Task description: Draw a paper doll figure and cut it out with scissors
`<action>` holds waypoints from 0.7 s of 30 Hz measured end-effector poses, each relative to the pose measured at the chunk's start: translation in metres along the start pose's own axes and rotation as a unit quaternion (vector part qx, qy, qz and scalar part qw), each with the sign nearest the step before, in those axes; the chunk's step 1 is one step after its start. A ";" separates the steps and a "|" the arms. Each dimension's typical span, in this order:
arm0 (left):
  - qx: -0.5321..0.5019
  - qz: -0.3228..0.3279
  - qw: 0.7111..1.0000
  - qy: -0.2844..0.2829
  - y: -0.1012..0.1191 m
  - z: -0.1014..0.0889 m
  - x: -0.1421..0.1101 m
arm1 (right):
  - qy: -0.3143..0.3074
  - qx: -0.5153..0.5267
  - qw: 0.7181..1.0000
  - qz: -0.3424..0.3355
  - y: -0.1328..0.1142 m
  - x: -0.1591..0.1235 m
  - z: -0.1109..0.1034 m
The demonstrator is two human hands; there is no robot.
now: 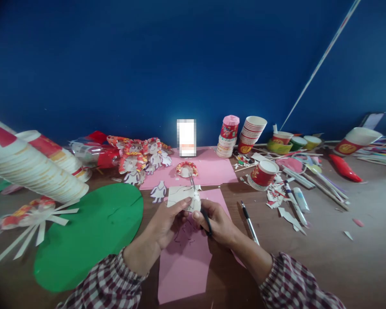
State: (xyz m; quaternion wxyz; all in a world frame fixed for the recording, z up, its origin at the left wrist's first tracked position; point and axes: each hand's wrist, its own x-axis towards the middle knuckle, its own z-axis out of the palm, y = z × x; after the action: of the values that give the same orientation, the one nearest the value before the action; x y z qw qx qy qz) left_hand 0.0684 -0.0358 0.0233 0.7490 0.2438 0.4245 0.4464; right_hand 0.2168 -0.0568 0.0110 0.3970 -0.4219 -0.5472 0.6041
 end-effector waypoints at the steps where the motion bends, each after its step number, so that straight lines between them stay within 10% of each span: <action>1: -0.003 0.003 1.000 -0.008 0.000 0.000 0.000 | -0.001 0.004 1.000 -0.002 0.000 0.000 0.000; 21: -0.025 -0.025 0.999 -0.040 -0.001 0.003 -0.003 | -0.013 0.007 1.000 -0.003 0.002 0.001 0.000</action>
State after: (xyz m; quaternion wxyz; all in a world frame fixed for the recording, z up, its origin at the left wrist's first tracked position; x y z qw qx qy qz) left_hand 0.0706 -0.0387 0.0251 0.7825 0.2319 0.3884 0.4279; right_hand 0.2163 -0.0563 0.0087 0.3946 -0.4094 -0.5493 0.6124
